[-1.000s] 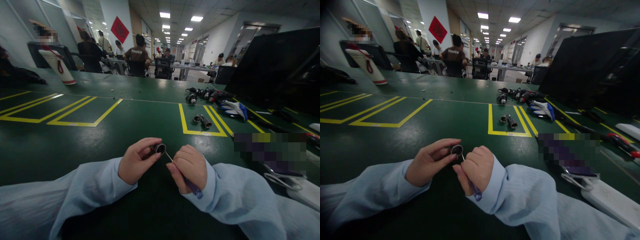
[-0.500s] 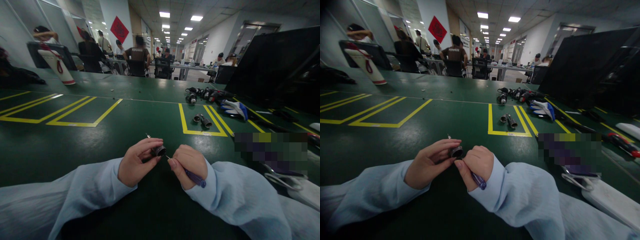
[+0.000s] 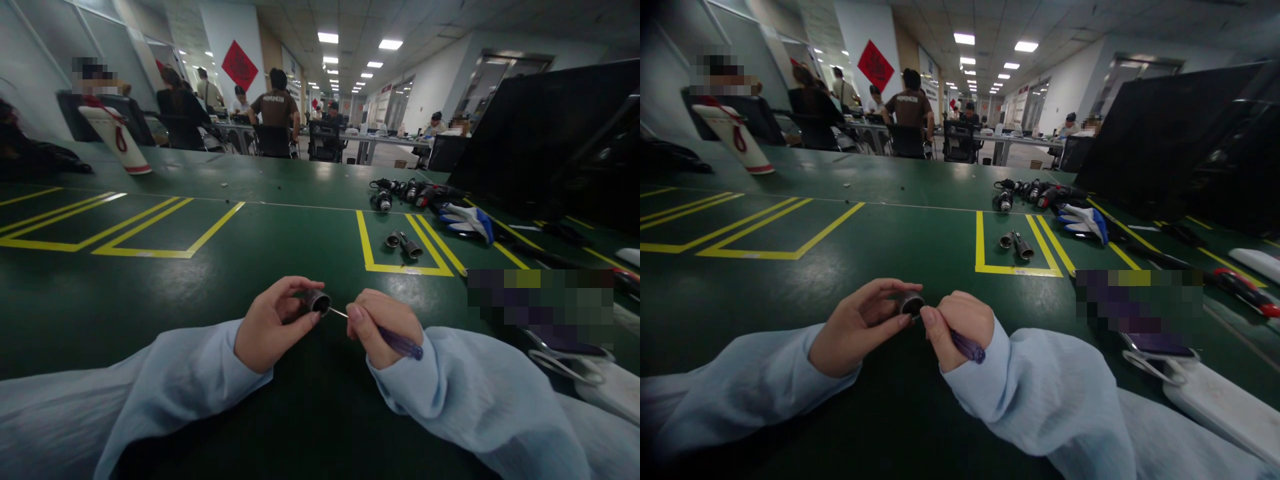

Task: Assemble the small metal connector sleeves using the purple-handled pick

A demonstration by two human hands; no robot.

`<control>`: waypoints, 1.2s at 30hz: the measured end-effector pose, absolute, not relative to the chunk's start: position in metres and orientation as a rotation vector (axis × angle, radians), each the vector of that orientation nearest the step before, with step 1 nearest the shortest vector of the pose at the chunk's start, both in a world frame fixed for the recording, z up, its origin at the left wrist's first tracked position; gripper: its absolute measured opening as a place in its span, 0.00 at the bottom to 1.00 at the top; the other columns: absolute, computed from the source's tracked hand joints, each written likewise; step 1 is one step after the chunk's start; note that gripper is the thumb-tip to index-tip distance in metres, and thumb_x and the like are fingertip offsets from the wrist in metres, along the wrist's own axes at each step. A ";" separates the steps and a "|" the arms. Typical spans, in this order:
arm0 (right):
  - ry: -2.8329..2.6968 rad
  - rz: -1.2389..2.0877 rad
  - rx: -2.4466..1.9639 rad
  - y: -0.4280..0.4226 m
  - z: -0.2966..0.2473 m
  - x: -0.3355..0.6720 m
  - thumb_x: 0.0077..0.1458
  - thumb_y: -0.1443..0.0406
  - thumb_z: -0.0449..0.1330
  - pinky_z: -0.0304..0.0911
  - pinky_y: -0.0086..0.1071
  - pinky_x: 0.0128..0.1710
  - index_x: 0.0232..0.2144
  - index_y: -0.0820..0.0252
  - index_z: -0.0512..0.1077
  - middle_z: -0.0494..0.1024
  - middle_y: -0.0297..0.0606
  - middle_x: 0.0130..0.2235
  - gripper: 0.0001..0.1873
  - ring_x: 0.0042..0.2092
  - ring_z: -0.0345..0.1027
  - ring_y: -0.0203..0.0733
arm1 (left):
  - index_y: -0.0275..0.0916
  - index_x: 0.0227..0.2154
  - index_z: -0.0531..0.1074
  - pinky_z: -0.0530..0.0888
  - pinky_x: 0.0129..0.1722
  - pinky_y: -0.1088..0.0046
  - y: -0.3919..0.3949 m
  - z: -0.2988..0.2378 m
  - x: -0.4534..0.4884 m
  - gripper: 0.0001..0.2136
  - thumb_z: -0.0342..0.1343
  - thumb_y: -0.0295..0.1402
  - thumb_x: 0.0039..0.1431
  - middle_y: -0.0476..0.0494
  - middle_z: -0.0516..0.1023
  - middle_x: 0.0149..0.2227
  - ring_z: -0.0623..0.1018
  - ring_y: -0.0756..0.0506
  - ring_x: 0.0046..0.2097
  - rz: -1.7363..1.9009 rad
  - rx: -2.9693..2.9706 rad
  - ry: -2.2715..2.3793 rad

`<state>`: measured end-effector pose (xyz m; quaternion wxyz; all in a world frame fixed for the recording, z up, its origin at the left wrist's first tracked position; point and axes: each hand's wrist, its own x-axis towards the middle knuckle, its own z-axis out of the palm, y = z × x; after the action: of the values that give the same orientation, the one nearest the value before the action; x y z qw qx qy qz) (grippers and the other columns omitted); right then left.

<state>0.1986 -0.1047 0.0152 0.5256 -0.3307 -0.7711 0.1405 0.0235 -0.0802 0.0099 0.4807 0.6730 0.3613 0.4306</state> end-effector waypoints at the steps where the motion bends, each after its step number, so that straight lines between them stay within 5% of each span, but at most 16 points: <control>1: -1.830 0.325 -0.779 -0.105 0.016 0.199 0.55 0.69 0.50 0.55 0.29 0.25 0.16 0.63 0.64 0.65 0.32 0.17 0.17 0.21 0.57 0.31 | 0.34 0.40 0.66 0.77 0.37 0.71 -0.080 0.010 0.023 0.15 0.58 0.24 0.46 0.38 0.75 0.43 0.78 0.46 0.37 1.048 1.609 0.879; 19: -1.852 0.282 -0.751 -0.104 0.014 0.194 0.55 0.70 0.50 0.57 0.29 0.26 0.17 0.62 0.64 0.66 0.33 0.18 0.15 0.22 0.59 0.31 | 0.31 0.39 0.69 0.77 0.30 0.72 -0.083 0.007 0.027 0.13 0.55 0.25 0.47 0.38 0.77 0.37 0.78 0.44 0.36 1.100 1.752 0.968; 36: -2.135 -0.004 -0.691 -0.113 0.024 0.195 0.53 0.70 0.49 0.55 0.32 0.24 0.16 0.67 0.67 0.68 0.40 0.17 0.16 0.22 0.59 0.36 | 0.33 0.35 0.73 0.77 0.39 0.69 -0.084 0.004 0.028 0.11 0.54 0.25 0.47 0.38 0.78 0.40 0.78 0.44 0.41 1.220 1.841 1.027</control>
<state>0.1945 -0.1135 0.0238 0.4339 -0.2773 -0.8572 -0.0015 0.0275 -0.0836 0.0045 0.3459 0.7092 0.3958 0.4699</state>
